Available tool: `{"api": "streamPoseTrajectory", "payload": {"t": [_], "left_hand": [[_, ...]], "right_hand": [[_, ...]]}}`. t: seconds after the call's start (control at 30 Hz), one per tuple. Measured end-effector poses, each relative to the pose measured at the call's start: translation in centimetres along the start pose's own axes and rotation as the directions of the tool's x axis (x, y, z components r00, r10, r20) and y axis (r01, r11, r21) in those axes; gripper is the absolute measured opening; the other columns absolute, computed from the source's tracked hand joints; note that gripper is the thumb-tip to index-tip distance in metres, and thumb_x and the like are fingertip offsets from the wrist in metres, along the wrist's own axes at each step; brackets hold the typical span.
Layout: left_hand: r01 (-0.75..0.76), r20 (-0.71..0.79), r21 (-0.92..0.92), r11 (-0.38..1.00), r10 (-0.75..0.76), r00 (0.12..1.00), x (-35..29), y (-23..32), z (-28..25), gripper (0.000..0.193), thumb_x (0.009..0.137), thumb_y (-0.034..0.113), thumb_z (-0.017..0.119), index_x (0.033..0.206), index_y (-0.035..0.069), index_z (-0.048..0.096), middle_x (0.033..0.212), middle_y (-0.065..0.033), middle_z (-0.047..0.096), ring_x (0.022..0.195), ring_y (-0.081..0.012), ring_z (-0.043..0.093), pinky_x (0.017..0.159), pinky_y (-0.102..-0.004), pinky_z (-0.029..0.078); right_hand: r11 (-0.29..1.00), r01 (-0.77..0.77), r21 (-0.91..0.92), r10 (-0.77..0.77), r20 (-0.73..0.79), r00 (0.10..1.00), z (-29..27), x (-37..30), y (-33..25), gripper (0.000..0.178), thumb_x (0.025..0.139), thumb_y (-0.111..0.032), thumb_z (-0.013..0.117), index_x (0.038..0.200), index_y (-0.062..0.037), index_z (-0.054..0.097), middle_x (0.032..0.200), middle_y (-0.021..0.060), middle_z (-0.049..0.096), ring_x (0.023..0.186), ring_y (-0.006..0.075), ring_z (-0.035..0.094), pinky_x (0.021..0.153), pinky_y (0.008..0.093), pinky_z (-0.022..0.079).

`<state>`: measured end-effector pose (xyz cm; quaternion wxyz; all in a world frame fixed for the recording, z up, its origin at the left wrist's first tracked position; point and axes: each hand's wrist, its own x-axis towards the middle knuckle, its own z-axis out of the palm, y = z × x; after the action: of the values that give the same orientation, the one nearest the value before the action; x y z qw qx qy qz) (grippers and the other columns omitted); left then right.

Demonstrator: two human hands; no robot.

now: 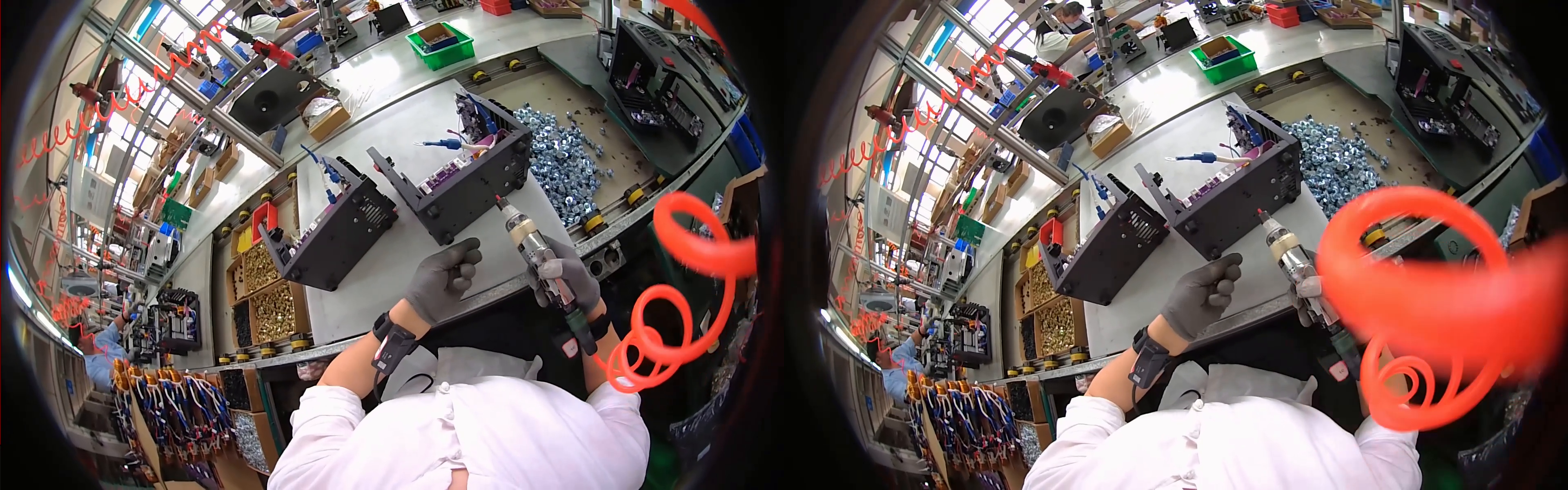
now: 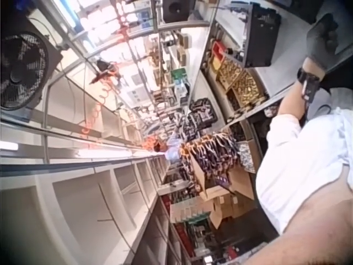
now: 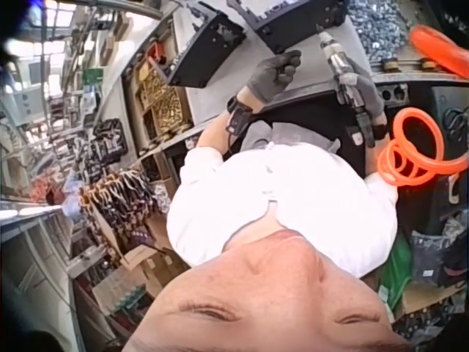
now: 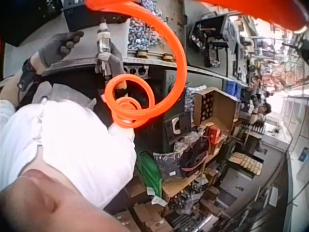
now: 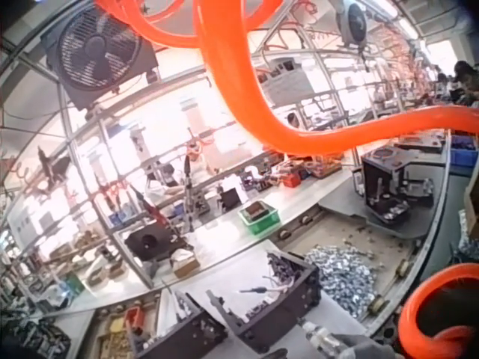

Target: Assembling electronic components and wiring into a metal chassis using an air screwdriver.

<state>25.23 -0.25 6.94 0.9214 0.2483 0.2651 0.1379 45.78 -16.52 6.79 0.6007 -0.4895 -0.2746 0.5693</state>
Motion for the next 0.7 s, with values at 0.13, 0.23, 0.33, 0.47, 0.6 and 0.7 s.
{"api": "streamPoseTrajectory", "payload": {"t": [0.13,0.23,0.33,0.47,0.6,0.7], "left_hand": [[-0.087,-0.087,-0.043,0.995,0.083,0.993,-0.2,-0.1,-0.1,0.033,0.099,0.013,0.052,0.127,-0.003,0.049,0.097,-0.0074,0.062,0.072,-0.0100,0.057,0.057,-0.0168,0.049],[-0.105,-0.308,-0.050,0.993,0.084,0.948,-0.4,-0.6,0.2,0.027,0.100,0.016,0.052,0.120,-0.002,0.053,0.097,-0.0071,0.062,0.069,-0.0095,0.056,0.054,-0.0179,0.047],[-0.053,-0.329,-0.005,0.999,0.048,0.943,-0.9,-0.7,-0.7,0.031,0.100,0.018,0.052,0.123,-0.003,0.051,0.098,-0.0075,0.062,0.068,-0.0097,0.054,0.052,-0.0187,0.044],[-0.010,0.069,-0.090,0.996,0.016,0.997,-1.5,-0.3,-2.6,0.036,0.100,0.019,0.051,0.128,-0.003,0.049,0.094,-0.0054,0.060,0.068,-0.0089,0.052,0.051,-0.0178,0.039],[-0.150,-0.124,-0.037,0.988,0.145,0.982,-1.1,-0.6,-2.2,0.033,0.099,0.021,0.053,0.125,0.000,0.051,0.086,-0.0013,0.058,0.062,-0.0064,0.048,0.047,-0.0174,0.034],[-0.205,-0.247,-0.089,0.975,0.178,0.952,-0.9,-0.3,-1.4,0.027,0.099,0.023,0.056,0.117,0.003,0.055,0.078,0.0016,0.058,0.058,-0.0051,0.045,0.045,-0.0170,0.032]], "right_hand": [[0.995,-0.096,-0.020,0.097,0.060,0.994,-0.2,0.1,-0.8,0.057,0.066,-0.031,0.063,0.110,0.0032,0.050,0.068,0.0102,0.058,0.044,0.0164,0.055,0.040,0.0248,0.047],[0.993,-0.117,-0.016,0.118,0.063,0.991,0.0,0.4,-1.4,0.056,0.067,-0.029,0.063,0.111,0.0022,0.050,0.069,0.0099,0.058,0.044,0.0162,0.056,0.040,0.0248,0.047],[0.996,-0.084,0.031,0.084,0.011,0.996,0.4,0.5,-1.6,0.050,0.070,-0.025,0.062,0.112,-0.0009,0.050,0.070,0.0091,0.058,0.045,0.0157,0.057,0.040,0.0249,0.047],[0.986,-0.070,0.152,0.050,0.130,0.990,0.3,1.4,-1.7,0.037,0.076,-0.023,0.060,0.106,-0.0037,0.051,0.071,0.0082,0.060,0.047,0.0147,0.058,0.039,0.0243,0.047],[0.982,-0.099,0.160,0.075,0.151,0.986,-0.1,1.9,-1.3,0.047,0.075,-0.033,0.060,0.111,-0.0041,0.051,0.074,0.0081,0.059,0.051,0.0161,0.058,0.048,0.0257,0.049],[0.984,-0.084,0.159,0.055,0.184,0.981,-0.1,1.2,-0.8,0.049,0.075,-0.035,0.060,0.112,-0.0040,0.051,0.074,0.0084,0.059,0.051,0.0161,0.058,0.046,0.0252,0.048]]}}
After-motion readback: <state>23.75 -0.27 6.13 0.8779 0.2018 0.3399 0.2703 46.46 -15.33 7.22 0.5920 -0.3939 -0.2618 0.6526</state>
